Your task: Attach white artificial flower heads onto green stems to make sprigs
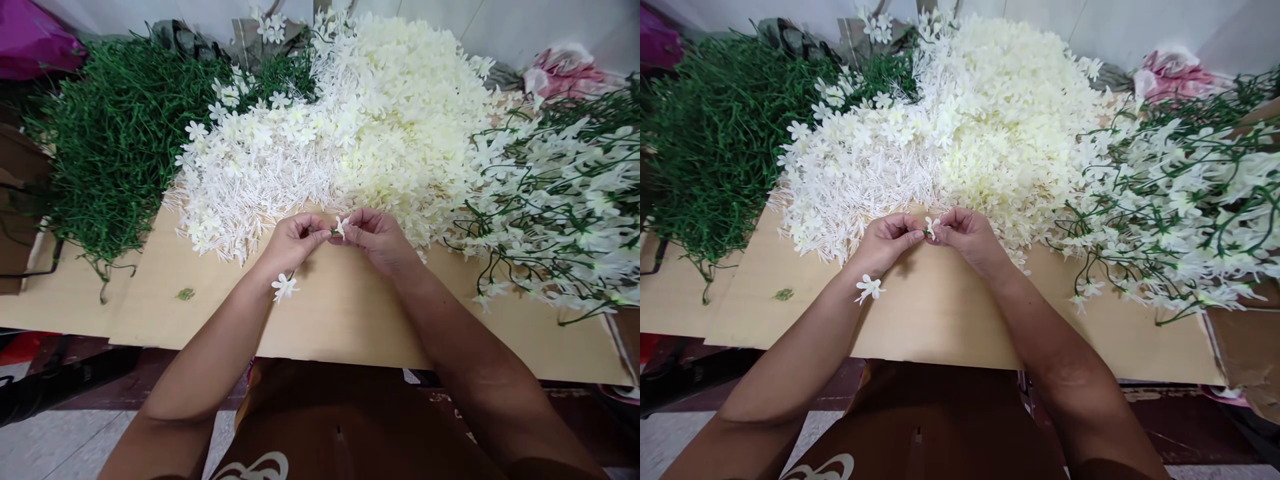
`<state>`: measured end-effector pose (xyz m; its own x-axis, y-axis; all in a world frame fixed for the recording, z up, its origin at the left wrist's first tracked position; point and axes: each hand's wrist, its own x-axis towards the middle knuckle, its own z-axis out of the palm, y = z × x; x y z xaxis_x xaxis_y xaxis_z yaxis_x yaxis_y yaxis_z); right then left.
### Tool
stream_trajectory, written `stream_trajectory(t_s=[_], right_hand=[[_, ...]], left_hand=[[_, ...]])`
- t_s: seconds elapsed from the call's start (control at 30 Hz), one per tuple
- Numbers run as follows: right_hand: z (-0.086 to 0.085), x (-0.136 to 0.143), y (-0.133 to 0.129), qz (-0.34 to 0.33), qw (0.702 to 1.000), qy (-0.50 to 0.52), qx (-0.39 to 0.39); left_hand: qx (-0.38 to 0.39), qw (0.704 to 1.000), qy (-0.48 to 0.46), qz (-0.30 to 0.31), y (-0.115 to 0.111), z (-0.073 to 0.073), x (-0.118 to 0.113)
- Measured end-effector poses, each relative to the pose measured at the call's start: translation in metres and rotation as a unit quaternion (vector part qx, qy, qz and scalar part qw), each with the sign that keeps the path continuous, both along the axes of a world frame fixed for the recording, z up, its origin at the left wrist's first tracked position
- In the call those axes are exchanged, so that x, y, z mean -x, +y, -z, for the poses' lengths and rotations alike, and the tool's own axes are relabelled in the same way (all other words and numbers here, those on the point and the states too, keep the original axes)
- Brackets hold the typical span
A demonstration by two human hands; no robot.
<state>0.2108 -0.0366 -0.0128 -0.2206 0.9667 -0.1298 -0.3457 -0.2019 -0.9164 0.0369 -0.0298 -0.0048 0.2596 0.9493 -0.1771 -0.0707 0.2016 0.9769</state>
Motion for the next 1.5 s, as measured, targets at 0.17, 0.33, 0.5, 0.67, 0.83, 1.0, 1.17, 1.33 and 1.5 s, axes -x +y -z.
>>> stream_trajectory(t_s=[0.17,0.33,0.5,0.67,0.83,1.0,1.17,1.33,1.5], right_hand=[[-0.001,0.001,-0.003,0.034,0.991,-0.102,-0.085],[0.003,0.005,-0.005,0.054,0.981,-0.131,-0.132],[0.009,0.009,-0.005,0.071,0.975,-0.122,-0.173],[0.008,0.01,-0.006,0.052,0.974,-0.121,-0.184],[0.011,0.011,-0.007,0.038,0.97,-0.109,-0.213],[0.01,0.011,-0.008,0.02,0.963,-0.128,-0.237],[0.011,0.014,-0.01,0.019,0.956,-0.164,-0.241],[0.01,0.014,-0.01,0.033,0.969,-0.142,-0.201],[0.005,0.01,-0.009,0.027,0.971,-0.13,-0.2]], left_hand=[[-0.02,1.0,0.012,0.002,0.0,0.002,0.001],[-0.009,1.0,-0.008,-0.018,0.001,0.001,0.0],[0.005,0.999,-0.006,-0.032,0.003,0.002,-0.001],[0.017,1.0,-0.005,-0.014,0.004,-0.001,0.0],[0.021,1.0,-0.005,0.016,0.004,-0.004,0.004],[0.021,0.998,-0.005,0.053,0.005,-0.006,0.01],[0.02,0.997,0.031,0.075,0.006,-0.009,0.011],[0.013,0.998,0.027,0.06,0.004,-0.009,0.01],[0.011,0.998,0.016,0.062,0.001,-0.008,0.011]])
